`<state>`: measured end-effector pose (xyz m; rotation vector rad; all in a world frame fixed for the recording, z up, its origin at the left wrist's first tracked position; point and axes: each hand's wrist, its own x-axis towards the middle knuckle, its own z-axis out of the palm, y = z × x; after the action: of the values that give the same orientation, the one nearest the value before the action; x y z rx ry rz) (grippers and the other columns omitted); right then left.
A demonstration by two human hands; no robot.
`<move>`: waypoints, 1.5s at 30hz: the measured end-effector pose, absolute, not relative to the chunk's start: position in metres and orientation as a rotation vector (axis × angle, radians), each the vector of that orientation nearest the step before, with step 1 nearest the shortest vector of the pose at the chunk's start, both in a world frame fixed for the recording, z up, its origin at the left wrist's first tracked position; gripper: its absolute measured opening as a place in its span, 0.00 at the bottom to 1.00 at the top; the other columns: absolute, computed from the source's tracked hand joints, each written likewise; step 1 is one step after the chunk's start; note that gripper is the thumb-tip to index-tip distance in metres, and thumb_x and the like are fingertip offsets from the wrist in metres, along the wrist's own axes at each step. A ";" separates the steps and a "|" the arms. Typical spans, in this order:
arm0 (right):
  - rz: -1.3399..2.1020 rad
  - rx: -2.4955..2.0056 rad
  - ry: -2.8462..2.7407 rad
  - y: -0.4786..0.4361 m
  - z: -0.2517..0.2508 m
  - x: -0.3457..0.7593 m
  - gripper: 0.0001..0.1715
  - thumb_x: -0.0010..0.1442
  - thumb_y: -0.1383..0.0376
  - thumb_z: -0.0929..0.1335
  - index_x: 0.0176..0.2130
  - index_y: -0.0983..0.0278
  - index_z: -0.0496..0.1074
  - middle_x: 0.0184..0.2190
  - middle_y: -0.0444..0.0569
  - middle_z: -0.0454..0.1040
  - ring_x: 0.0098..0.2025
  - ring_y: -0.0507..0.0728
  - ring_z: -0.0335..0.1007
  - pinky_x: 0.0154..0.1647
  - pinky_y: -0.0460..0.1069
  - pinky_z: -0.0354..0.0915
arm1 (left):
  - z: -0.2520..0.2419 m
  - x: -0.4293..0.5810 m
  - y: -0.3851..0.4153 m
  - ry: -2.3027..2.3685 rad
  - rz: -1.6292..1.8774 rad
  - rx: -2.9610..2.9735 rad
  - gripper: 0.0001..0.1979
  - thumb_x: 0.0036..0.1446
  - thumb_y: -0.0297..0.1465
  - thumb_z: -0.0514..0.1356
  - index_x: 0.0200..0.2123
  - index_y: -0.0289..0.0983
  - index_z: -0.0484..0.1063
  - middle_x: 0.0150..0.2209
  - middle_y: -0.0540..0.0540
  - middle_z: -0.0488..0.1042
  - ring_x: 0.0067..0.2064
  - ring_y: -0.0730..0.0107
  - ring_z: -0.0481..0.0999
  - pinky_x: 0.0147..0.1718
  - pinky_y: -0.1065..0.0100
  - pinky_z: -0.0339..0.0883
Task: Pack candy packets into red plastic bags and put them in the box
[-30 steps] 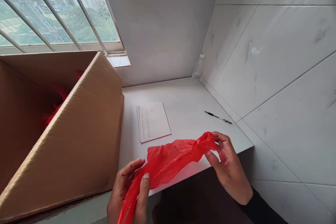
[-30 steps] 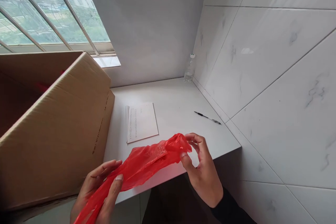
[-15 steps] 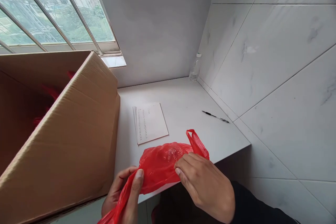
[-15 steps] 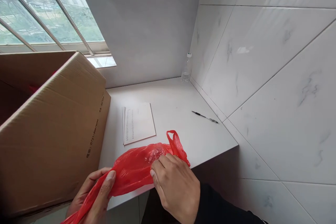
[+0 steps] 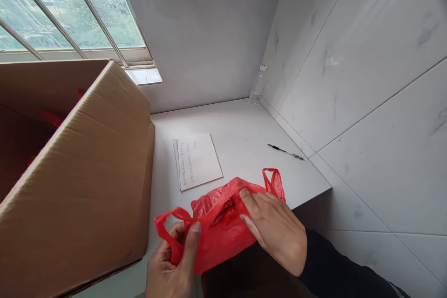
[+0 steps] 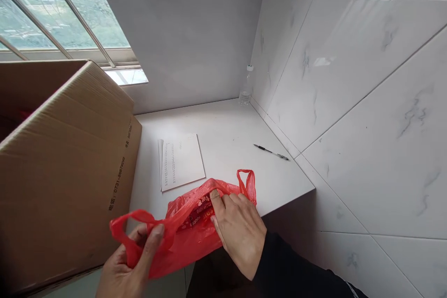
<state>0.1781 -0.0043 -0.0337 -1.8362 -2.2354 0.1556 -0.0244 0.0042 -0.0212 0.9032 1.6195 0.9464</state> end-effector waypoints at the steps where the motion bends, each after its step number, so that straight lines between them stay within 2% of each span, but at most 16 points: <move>1: 0.170 -1.820 -2.238 -0.004 -0.031 0.177 0.28 0.65 0.68 0.64 0.64 0.65 0.64 0.40 0.56 0.79 0.38 0.65 0.77 0.39 0.62 0.74 | -0.023 -0.027 0.006 1.636 0.957 0.885 0.26 0.45 0.56 0.69 0.35 0.39 0.76 0.31 0.48 0.79 0.35 0.63 0.78 0.32 0.72 0.73; 5: 0.309 -1.712 -2.296 -0.001 -0.024 0.168 0.33 0.59 0.78 0.62 0.60 0.59 0.67 0.40 0.50 0.79 0.38 0.62 0.78 0.36 0.55 0.73 | -0.025 -0.033 0.011 1.648 1.068 0.968 0.26 0.48 0.53 0.69 0.41 0.39 0.77 0.38 0.47 0.80 0.39 0.62 0.78 0.33 0.72 0.74; 8: 0.397 -1.700 -2.464 0.011 -0.028 0.161 0.32 0.54 0.81 0.62 0.54 0.60 0.70 0.35 0.48 0.79 0.30 0.59 0.77 0.27 0.51 0.65 | -0.023 -0.033 0.014 1.560 1.262 0.790 0.24 0.43 0.51 0.73 0.35 0.39 0.75 0.33 0.49 0.76 0.34 0.66 0.76 0.28 0.74 0.73; 10: 0.423 -1.750 -2.573 0.023 -0.035 0.158 0.28 0.54 0.80 0.64 0.52 0.63 0.71 0.32 0.50 0.78 0.27 0.60 0.75 0.25 0.51 0.61 | -0.020 -0.031 0.015 1.484 1.338 0.663 0.23 0.41 0.48 0.75 0.32 0.39 0.75 0.32 0.50 0.75 0.33 0.67 0.75 0.29 0.74 0.73; 15: 0.458 -1.810 -2.605 0.048 -0.048 0.157 0.12 0.60 0.74 0.65 0.44 0.66 0.72 0.38 0.55 0.79 0.40 0.62 0.77 0.35 0.52 0.61 | -0.018 -0.030 0.015 1.410 1.365 0.803 0.19 0.47 0.47 0.73 0.34 0.40 0.77 0.37 0.49 0.76 0.39 0.68 0.75 0.36 0.76 0.72; 17: 0.472 -1.828 -2.592 0.051 -0.050 0.157 0.09 0.62 0.75 0.64 0.40 0.66 0.72 0.37 0.55 0.79 0.39 0.61 0.76 0.35 0.52 0.60 | -0.021 -0.031 0.013 1.449 1.338 0.859 0.17 0.51 0.46 0.71 0.36 0.41 0.77 0.40 0.49 0.76 0.41 0.67 0.75 0.38 0.75 0.71; 23: 0.473 -1.821 -2.580 0.052 -0.058 0.159 0.17 0.60 0.76 0.64 0.48 0.67 0.71 0.43 0.55 0.78 0.43 0.62 0.74 0.38 0.53 0.62 | -0.025 -0.032 0.012 1.467 1.254 0.894 0.17 0.55 0.47 0.68 0.42 0.42 0.77 0.45 0.48 0.77 0.45 0.65 0.76 0.41 0.72 0.72; 27: 0.464 -1.830 -2.538 0.050 -0.064 0.163 0.12 0.61 0.75 0.64 0.42 0.65 0.73 0.38 0.54 0.78 0.38 0.62 0.74 0.35 0.53 0.63 | -0.018 -0.031 0.015 1.365 1.220 0.717 0.22 0.49 0.46 0.72 0.44 0.43 0.75 0.38 0.49 0.76 0.38 0.67 0.76 0.36 0.72 0.74; 30: 0.441 -1.824 -2.486 0.045 -0.067 0.170 0.12 0.62 0.74 0.63 0.38 0.65 0.74 0.35 0.54 0.78 0.37 0.62 0.74 0.35 0.53 0.63 | -0.016 -0.032 0.015 1.257 1.196 0.596 0.19 0.45 0.42 0.75 0.36 0.42 0.74 0.29 0.52 0.72 0.29 0.73 0.71 0.27 0.75 0.70; 33: 0.415 -1.811 -2.413 0.041 -0.069 0.175 0.15 0.62 0.75 0.62 0.43 0.66 0.74 0.40 0.54 0.78 0.41 0.62 0.74 0.40 0.53 0.65 | -0.016 -0.033 0.013 1.177 1.172 0.609 0.15 0.47 0.41 0.72 0.26 0.38 0.75 0.26 0.51 0.69 0.25 0.75 0.66 0.22 0.75 0.68; 36: 0.413 -1.799 -2.337 0.040 -0.068 0.176 0.15 0.63 0.74 0.61 0.44 0.65 0.73 0.40 0.52 0.77 0.41 0.60 0.74 0.42 0.52 0.66 | -0.012 -0.031 0.012 1.206 1.217 0.565 0.14 0.44 0.42 0.72 0.25 0.37 0.80 0.30 0.47 0.72 0.30 0.69 0.71 0.23 0.72 0.71; 40: 0.437 -1.759 -2.280 0.038 -0.067 0.175 0.17 0.63 0.74 0.61 0.49 0.63 0.72 0.41 0.50 0.77 0.42 0.57 0.73 0.44 0.49 0.67 | -0.008 -0.027 0.011 1.194 1.301 0.587 0.13 0.44 0.41 0.73 0.29 0.39 0.83 0.34 0.45 0.76 0.39 0.58 0.77 0.29 0.69 0.76; 43: 0.441 -1.791 -2.308 0.034 -0.067 0.175 0.20 0.61 0.75 0.63 0.51 0.63 0.72 0.42 0.51 0.78 0.43 0.59 0.74 0.46 0.50 0.66 | -0.009 -0.026 0.009 1.175 1.338 0.605 0.12 0.49 0.40 0.72 0.35 0.39 0.84 0.37 0.44 0.79 0.41 0.58 0.78 0.30 0.71 0.76; 45: 0.451 -1.850 -2.334 0.030 -0.066 0.174 0.19 0.61 0.76 0.62 0.49 0.64 0.73 0.41 0.52 0.78 0.42 0.60 0.74 0.43 0.50 0.66 | -0.008 -0.026 0.008 1.155 1.319 0.620 0.14 0.50 0.40 0.71 0.39 0.40 0.84 0.36 0.44 0.80 0.39 0.60 0.79 0.29 0.73 0.75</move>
<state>0.1740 0.0304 -0.0664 -1.8501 -2.3336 0.4510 -0.0260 0.0075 -0.0085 0.6198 1.1551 1.3192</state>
